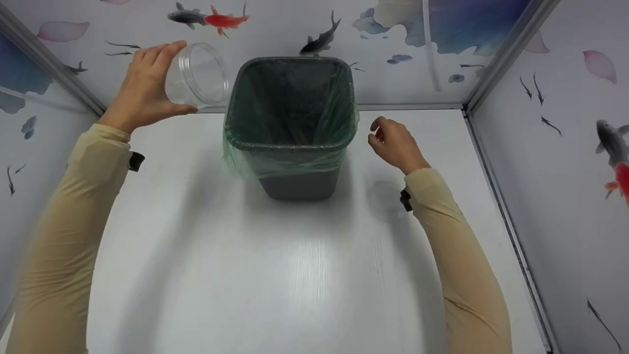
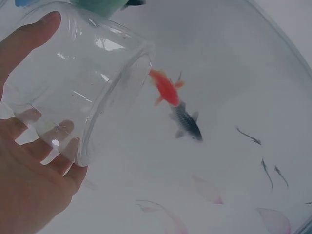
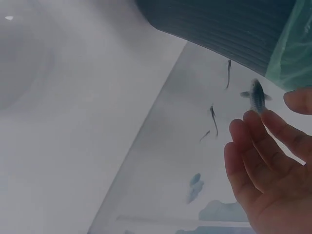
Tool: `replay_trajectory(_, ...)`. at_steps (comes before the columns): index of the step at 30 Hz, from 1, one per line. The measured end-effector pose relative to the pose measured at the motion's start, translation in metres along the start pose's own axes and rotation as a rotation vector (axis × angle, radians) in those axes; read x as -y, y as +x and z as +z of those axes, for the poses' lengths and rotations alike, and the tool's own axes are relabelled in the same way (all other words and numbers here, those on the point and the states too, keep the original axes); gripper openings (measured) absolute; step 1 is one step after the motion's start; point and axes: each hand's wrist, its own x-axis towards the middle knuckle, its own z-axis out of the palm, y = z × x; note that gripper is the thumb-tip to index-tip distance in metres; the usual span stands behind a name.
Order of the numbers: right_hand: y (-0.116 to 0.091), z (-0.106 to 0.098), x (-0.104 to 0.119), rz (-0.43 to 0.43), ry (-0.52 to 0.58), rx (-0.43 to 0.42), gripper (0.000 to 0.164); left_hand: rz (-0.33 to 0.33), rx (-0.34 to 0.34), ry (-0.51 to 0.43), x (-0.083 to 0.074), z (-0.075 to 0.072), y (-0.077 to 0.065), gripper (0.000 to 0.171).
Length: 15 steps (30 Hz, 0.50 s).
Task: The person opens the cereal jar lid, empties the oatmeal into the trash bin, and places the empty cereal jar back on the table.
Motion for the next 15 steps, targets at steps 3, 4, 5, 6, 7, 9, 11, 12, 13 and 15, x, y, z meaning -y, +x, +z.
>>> replay_trajectory(3,-0.006,0.007,-0.007,-0.001,0.001,0.021,0.025,-0.040,-0.008,-0.030,0.012,0.010,-0.010,0.098)
replay_trajectory(4,-0.009,0.009,-0.009,-0.005,0.003,0.027,0.025,-0.051,-0.009,-0.039,0.016,0.014,-0.014,0.099)
replay_trajectory(5,-0.011,0.011,-0.011,-0.007,0.005,0.035,0.025,-0.063,-0.008,-0.051,0.020,0.018,-0.017,0.099)
replay_trajectory(6,-0.013,0.013,-0.013,-0.007,0.005,0.045,0.025,-0.074,-0.003,-0.059,0.024,0.022,-0.021,0.100)
replay_trajectory(7,-0.014,0.016,-0.015,-0.009,0.004,0.053,0.026,-0.084,0.001,-0.067,0.028,0.027,-0.025,0.100)
replay_trajectory(9,-0.017,0.020,-0.018,-0.006,0.006,0.071,0.026,-0.097,0.017,-0.075,0.036,0.038,-0.034,0.101)
replay_trajectory(11,-0.019,0.024,-0.020,0.006,0.009,0.089,0.027,-0.107,0.034,-0.081,0.042,0.051,-0.042,0.101)
replay_trajectory(12,-0.020,0.026,-0.021,0.011,0.011,0.101,0.027,-0.113,0.043,-0.082,0.045,0.057,-0.047,0.102)
replay_trajectory(13,-0.021,0.028,-0.021,0.016,0.013,0.111,0.026,-0.117,0.051,-0.088,0.048,0.064,-0.051,0.102)
replay_trajectory(15,-0.023,0.032,-0.022,0.022,0.017,0.137,0.025,-0.128,0.060,-0.112,0.053,0.076,-0.061,0.102)
